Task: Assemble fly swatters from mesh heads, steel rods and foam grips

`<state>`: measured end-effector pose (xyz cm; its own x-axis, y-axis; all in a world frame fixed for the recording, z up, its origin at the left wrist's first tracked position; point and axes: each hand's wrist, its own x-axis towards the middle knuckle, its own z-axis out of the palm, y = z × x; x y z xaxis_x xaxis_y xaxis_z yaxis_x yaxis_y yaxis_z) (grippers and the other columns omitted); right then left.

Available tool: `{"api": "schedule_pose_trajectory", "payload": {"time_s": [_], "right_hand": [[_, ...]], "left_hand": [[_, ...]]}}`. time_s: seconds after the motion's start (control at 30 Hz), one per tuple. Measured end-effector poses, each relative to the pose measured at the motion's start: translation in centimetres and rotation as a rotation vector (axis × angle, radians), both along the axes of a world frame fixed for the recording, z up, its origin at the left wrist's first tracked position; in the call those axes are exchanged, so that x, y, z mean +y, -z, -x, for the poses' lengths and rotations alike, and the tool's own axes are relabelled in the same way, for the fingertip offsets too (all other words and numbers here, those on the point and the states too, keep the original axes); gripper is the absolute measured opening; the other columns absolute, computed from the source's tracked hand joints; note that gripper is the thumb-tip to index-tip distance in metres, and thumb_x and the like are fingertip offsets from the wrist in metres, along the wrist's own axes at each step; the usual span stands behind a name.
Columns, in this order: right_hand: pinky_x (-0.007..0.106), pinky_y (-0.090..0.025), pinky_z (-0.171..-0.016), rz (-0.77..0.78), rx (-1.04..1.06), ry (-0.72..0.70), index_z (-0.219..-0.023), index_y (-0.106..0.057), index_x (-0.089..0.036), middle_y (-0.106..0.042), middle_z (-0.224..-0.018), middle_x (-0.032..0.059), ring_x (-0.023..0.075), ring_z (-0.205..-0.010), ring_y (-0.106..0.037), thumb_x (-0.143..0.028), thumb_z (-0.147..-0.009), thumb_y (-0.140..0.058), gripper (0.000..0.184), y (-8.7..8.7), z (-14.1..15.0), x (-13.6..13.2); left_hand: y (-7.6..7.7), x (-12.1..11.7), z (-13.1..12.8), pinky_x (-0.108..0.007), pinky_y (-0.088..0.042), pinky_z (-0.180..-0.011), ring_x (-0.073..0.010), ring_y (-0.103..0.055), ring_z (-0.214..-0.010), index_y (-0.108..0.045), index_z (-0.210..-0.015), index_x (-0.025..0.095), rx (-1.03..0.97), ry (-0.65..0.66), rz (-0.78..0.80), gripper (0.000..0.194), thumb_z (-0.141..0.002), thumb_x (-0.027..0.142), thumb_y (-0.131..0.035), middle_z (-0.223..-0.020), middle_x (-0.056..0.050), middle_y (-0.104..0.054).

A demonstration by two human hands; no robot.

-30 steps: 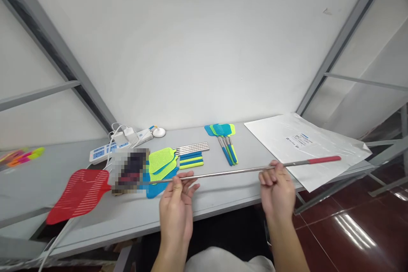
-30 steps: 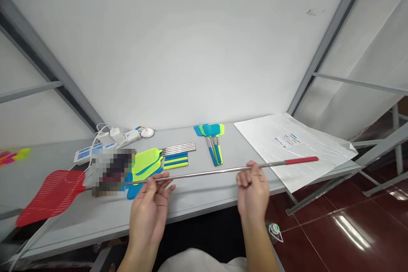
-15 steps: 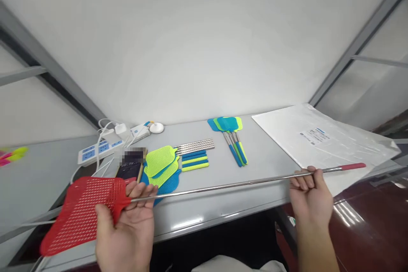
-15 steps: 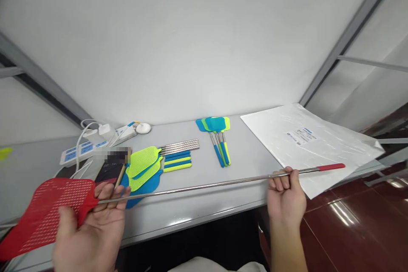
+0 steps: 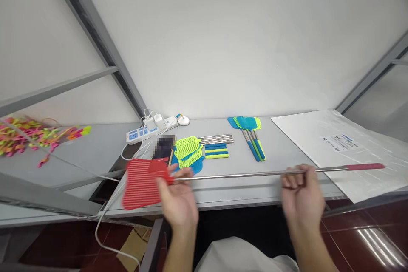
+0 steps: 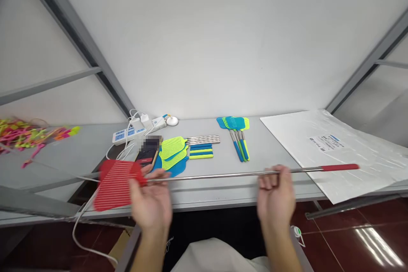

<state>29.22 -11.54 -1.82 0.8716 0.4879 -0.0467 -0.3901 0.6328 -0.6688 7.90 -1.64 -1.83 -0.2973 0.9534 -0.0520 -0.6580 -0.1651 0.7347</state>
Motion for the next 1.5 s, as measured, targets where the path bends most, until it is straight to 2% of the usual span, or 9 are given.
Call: {"api": "schedule_pose_trajectory", "payload": {"time_s": [0.1,0.23,0.53,0.73,0.87,1.0,1.1,1.2,1.5], "right_hand": [[0.021,-0.031,-0.048,0.043,-0.016,-0.117,-0.086,-0.055,-0.022,-0.028,-0.061,-0.0081,0.0079,-0.050,-0.027,-0.044,-0.094,-0.058,0.023,-0.4,4.3,0.3],[0.022,-0.030,-0.050,0.015,-0.101,-0.145,-0.087,-0.055,-0.023,-0.024,-0.060,-0.0086,0.0078,-0.049,-0.025,-0.046,-0.095,-0.056,0.024,-1.2,6.5,0.1],[0.022,-0.032,-0.051,0.027,-0.172,-0.420,-0.096,-0.064,-0.020,-0.030,-0.056,-0.0088,0.0069,-0.050,-0.029,-0.041,-0.089,-0.067,0.023,-0.8,2.4,-0.4],[0.021,-0.026,-0.044,0.000,-0.089,-0.103,-0.071,-0.053,-0.020,-0.019,-0.051,-0.0105,0.0075,-0.045,-0.017,-0.047,-0.089,-0.062,0.034,-1.3,-4.1,-1.5],[0.022,-0.030,-0.047,0.122,-0.286,-0.003,-0.074,-0.057,-0.020,-0.030,-0.055,-0.0087,0.0081,-0.049,-0.029,-0.047,-0.090,-0.061,0.032,-0.5,-4.0,-1.1],[0.025,-0.045,-0.070,0.160,-0.360,0.064,-0.083,-0.066,-0.019,-0.050,-0.072,-0.0030,0.0099,-0.069,-0.049,-0.044,-0.087,-0.064,0.025,0.9,-2.9,0.1],[0.032,-0.048,-0.083,0.156,-0.384,0.023,-0.093,-0.070,-0.021,-0.060,-0.085,0.0013,0.0144,-0.083,-0.057,-0.047,-0.086,-0.063,0.029,0.9,-3.3,0.2],[0.038,-0.050,-0.079,0.159,-0.365,-0.112,-0.097,-0.071,-0.019,-0.065,-0.087,0.0052,0.0188,-0.079,-0.062,-0.048,-0.084,-0.064,0.033,0.4,-3.9,-0.3],[0.024,-0.040,-0.051,0.143,-0.295,-0.284,-0.091,-0.065,-0.018,-0.063,-0.064,0.0008,0.0104,-0.049,-0.047,-0.046,-0.093,-0.053,0.031,1.0,0.1,0.6]], "left_hand": [[1.0,-2.6,-3.5,-0.037,-0.049,-0.079,-0.0218,-0.069,-0.078,-0.060,-0.105,0.020,-0.023,0.197,0.029,0.043,-0.095,0.058,-0.043,-0.078,-0.007,-0.073],[1.8,-4.4,-5.7,-0.037,-0.048,-0.082,-0.0216,-0.070,-0.079,-0.056,-0.106,0.022,-0.065,0.252,0.032,0.044,-0.096,0.060,-0.037,-0.082,-0.008,-0.075],[-0.7,-0.8,-0.7,-0.035,-0.049,-0.081,-0.0191,-0.069,-0.070,-0.064,-0.090,0.016,-0.011,0.143,-0.002,0.039,-0.094,0.049,-0.043,-0.074,-0.006,-0.072],[-1.8,2.8,4.6,-0.032,-0.051,-0.078,-0.0149,-0.064,-0.064,-0.062,-0.076,0.019,-0.006,-0.094,0.014,0.043,-0.093,0.046,-0.034,-0.063,0.001,-0.063],[-1.6,3.2,5.3,-0.035,-0.053,-0.078,-0.0150,-0.060,-0.059,-0.061,-0.075,0.018,0.002,-0.096,0.027,0.046,-0.094,0.047,-0.032,-0.063,0.000,-0.061],[-1.8,2.9,5.2,-0.036,-0.054,-0.079,-0.0126,-0.055,-0.053,-0.059,-0.079,0.020,0.003,-0.091,-0.004,0.043,-0.093,0.052,-0.033,-0.065,0.002,-0.060],[-1.9,2.7,4.9,-0.037,-0.054,-0.081,-0.0127,-0.055,-0.053,-0.057,-0.079,0.020,0.000,-0.083,-0.021,0.040,-0.093,0.050,-0.034,-0.064,0.003,-0.059],[-1.8,2.5,4.4,-0.041,-0.054,-0.083,-0.0145,-0.059,-0.055,-0.058,-0.078,0.020,-0.002,-0.048,-0.017,0.040,-0.093,0.049,-0.035,-0.063,0.002,-0.061],[-0.6,0.7,0.5,-0.037,-0.052,-0.081,-0.0176,-0.069,-0.063,-0.052,-0.080,0.024,-0.002,0.079,-0.030,0.041,-0.093,0.061,-0.039,-0.065,0.002,-0.069]]}}
